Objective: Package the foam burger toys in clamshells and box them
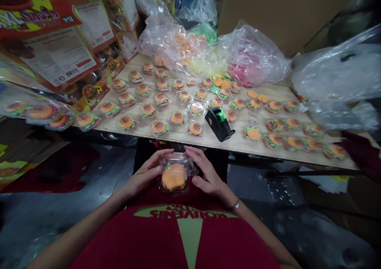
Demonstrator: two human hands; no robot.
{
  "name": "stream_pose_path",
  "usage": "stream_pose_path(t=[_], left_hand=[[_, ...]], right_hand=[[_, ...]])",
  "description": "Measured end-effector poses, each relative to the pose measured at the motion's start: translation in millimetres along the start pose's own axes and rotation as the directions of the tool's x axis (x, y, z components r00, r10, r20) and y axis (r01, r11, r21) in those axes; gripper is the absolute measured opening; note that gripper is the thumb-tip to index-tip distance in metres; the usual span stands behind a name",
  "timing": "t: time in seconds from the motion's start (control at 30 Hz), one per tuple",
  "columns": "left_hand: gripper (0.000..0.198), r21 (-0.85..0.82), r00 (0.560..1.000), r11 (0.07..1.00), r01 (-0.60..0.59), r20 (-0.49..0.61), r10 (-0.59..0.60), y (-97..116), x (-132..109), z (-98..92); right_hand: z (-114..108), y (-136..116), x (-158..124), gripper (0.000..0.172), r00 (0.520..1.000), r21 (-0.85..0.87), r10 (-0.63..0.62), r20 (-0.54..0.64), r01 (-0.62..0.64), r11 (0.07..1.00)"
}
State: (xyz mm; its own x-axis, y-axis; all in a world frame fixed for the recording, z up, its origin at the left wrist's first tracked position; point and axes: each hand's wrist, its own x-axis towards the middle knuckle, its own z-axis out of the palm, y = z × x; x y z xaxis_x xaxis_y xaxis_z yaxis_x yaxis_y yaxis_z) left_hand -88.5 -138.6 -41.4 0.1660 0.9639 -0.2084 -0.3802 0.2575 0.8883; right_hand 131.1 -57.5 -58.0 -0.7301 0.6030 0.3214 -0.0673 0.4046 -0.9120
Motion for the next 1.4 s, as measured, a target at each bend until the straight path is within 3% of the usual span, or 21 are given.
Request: stream_pose_path(t=[0.07, 0.17, 0.27, 0.37, 0.47, 0.57, 0.63, 0.7, 0.83, 1.23, 1.33, 1.4], left_hand=[[0.057, 0.079, 0.993, 0.996, -0.033, 0.113, 0.024, 4.6, -9.1, -8.5], [0.067, 0.235, 0.972, 0.972, -0.013, 0.231, -0.043, 13.4, -23.3, -17.4], [0.063, 0.474, 0.993, 0.879, -0.059, 0.116, 0.004, 11.8, -31.1, -20.4], [0.051, 0.618, 0.967, 0.757, -0.215, 0.027, 0.252, 0.0, -30.1, -18.0], [0.034, 0.604, 0.942, 0.741, -0.295, 0.053, 0.331, -8.6, -21.7, -9.4], [0.02, 0.506, 0.945, 0.837, -0.21, -0.117, 0.307, -9.2, -8.5, 3.2], [0.018, 0.327, 0.937, 0.936, -0.129, -0.269, 0.223, -8.3, 0.5, 10.9], [0.019, 0.118, 0.933, 0.992, -0.054, -0.349, 0.093, -7.8, 7.6, 16.5], [0.025, -0.065, 0.926, 0.998, 0.018, -0.375, -0.041, -7.3, 12.6, 21.2], [0.026, 0.015, 0.908, 0.999, 0.045, -0.418, -0.035, -9.0, 20.0, 18.8], [0.026, 0.113, 0.919, 0.993, 0.012, -0.394, 0.034, -2.3, 20.6, 21.3], [0.023, 0.272, 0.918, 0.961, -0.047, -0.369, 0.149, 4.4, 19.4, 23.1]], right_hand=[[-6.2, -6.1, -5.2, 0.065, 0.99, -0.052, -0.023, 0.14, 0.031, 0.998], [-7.3, -10.7, -5.9, 0.062, 0.96, -0.036, 0.054, 0.273, -0.046, 0.998], [-1.5, -9.6, -1.7, 0.062, 0.952, 0.0, 0.12, 0.281, -0.125, 0.992], [6.3, -3.9, 1.6, 0.062, 0.954, 0.022, 0.15, 0.259, -0.161, 0.987], [12.7, 2.8, 2.9, 0.053, 0.971, 0.013, 0.146, 0.191, -0.151, 0.988], [15.4, 6.0, 5.5, 0.036, 0.988, 0.005, 0.155, -0.004, -0.155, 0.988], [15.2, 5.8, 9.0, 0.024, 0.973, 0.019, 0.166, -0.16, -0.165, 0.986], [14.4, 4.7, 12.9, 0.017, 0.952, 0.032, 0.173, -0.253, -0.17, 0.985], [14.4, 4.0, 16.0, 0.015, 0.94, 0.041, 0.214, -0.266, -0.211, 0.977], [14.6, 6.7, 14.6, 0.017, 0.928, -0.021, 0.22, -0.3, -0.237, 0.971], [12.8, 12.8, 12.9, 0.022, 0.897, 0.145, 0.294, -0.329, -0.26, 0.955], [5.6, 24.1, 0.9, 0.028, 0.835, 0.319, 0.393, -0.385, -0.28, 0.906]])
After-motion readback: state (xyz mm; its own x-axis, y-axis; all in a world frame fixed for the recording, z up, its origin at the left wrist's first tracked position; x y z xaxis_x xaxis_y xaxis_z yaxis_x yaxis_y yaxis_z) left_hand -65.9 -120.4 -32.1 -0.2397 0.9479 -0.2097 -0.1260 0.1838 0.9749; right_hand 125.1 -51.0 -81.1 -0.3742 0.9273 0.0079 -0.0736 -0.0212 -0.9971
